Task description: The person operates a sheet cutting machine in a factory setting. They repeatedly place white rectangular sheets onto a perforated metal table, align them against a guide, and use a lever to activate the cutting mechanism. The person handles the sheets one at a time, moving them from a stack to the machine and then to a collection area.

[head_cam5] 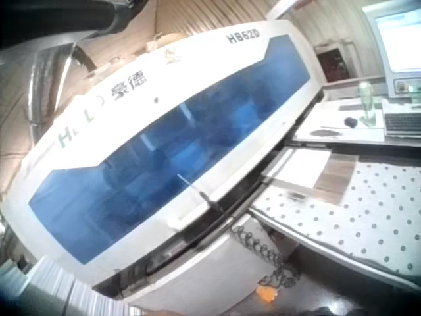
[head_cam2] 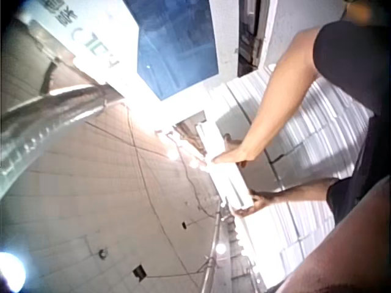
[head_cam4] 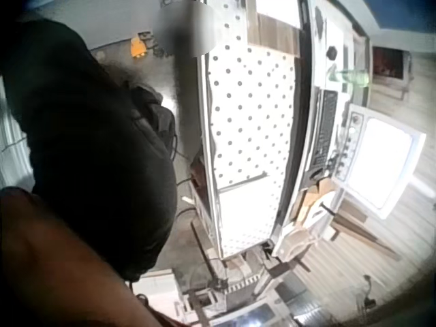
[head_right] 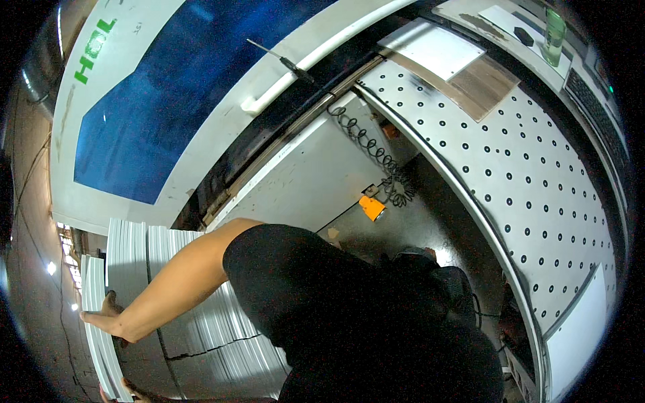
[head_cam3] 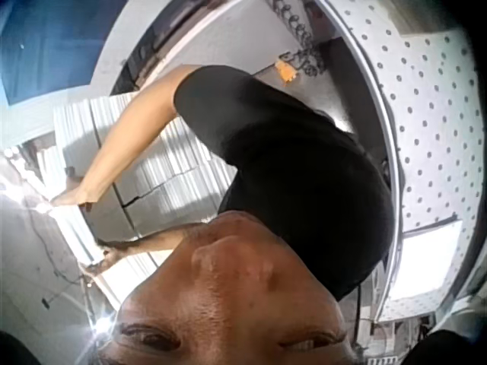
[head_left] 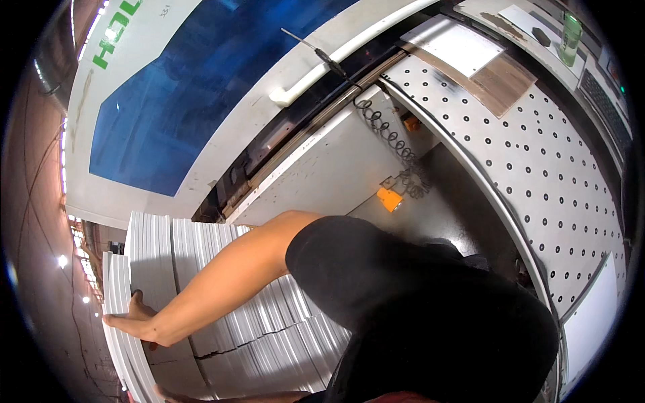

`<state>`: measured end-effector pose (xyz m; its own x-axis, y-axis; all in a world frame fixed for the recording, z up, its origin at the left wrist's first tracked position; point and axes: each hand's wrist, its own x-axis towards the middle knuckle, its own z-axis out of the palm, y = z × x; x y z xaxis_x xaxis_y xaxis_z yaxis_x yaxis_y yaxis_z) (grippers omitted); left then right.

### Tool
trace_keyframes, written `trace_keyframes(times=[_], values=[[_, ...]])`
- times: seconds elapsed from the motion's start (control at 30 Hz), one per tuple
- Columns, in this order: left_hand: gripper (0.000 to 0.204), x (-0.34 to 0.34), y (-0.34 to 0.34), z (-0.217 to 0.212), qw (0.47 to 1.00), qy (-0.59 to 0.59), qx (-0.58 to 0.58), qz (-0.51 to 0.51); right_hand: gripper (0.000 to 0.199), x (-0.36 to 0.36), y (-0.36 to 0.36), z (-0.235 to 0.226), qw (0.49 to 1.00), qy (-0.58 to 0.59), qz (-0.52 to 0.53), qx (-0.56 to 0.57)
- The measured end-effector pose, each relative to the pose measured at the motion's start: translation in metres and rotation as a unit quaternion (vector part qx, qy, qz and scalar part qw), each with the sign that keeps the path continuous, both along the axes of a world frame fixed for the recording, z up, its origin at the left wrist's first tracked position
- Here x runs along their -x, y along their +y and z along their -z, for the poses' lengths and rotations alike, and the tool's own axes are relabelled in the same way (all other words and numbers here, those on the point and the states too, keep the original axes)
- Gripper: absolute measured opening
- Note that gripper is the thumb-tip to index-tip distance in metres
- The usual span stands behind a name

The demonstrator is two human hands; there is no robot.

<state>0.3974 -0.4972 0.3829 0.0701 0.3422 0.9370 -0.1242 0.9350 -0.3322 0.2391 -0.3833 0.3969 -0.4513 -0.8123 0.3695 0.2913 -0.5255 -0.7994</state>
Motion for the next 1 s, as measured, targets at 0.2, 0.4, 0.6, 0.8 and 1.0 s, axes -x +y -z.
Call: trace_keyframes(times=[0.2,0.4,0.6,0.8,1.0], values=[[0.074,0.042,0.016,0.014,0.989,0.063,-0.007,0.133,0.12,0.001,0.007,-0.012,0.99,-0.054,0.105,-0.079],[0.079,-0.007,0.054,-0.004,0.992,0.049,0.009,0.12,0.118,-0.035,0.003,-0.038,0.964,-0.077,0.184,-0.175],[0.068,0.041,0.061,0.051,0.931,0.186,-0.005,0.315,0.114,-0.024,0.113,-0.01,0.963,-0.122,0.217,-0.108],[0.069,0.019,0.1,0.111,0.666,0.067,-0.485,0.562,0.105,-0.013,0.102,0.047,0.963,-0.167,0.202,0.059],[0.09,0.007,0.072,0.09,0.536,-0.076,-0.499,0.676,0.08,-0.035,0.186,0.124,0.955,-0.124,0.238,0.129]])
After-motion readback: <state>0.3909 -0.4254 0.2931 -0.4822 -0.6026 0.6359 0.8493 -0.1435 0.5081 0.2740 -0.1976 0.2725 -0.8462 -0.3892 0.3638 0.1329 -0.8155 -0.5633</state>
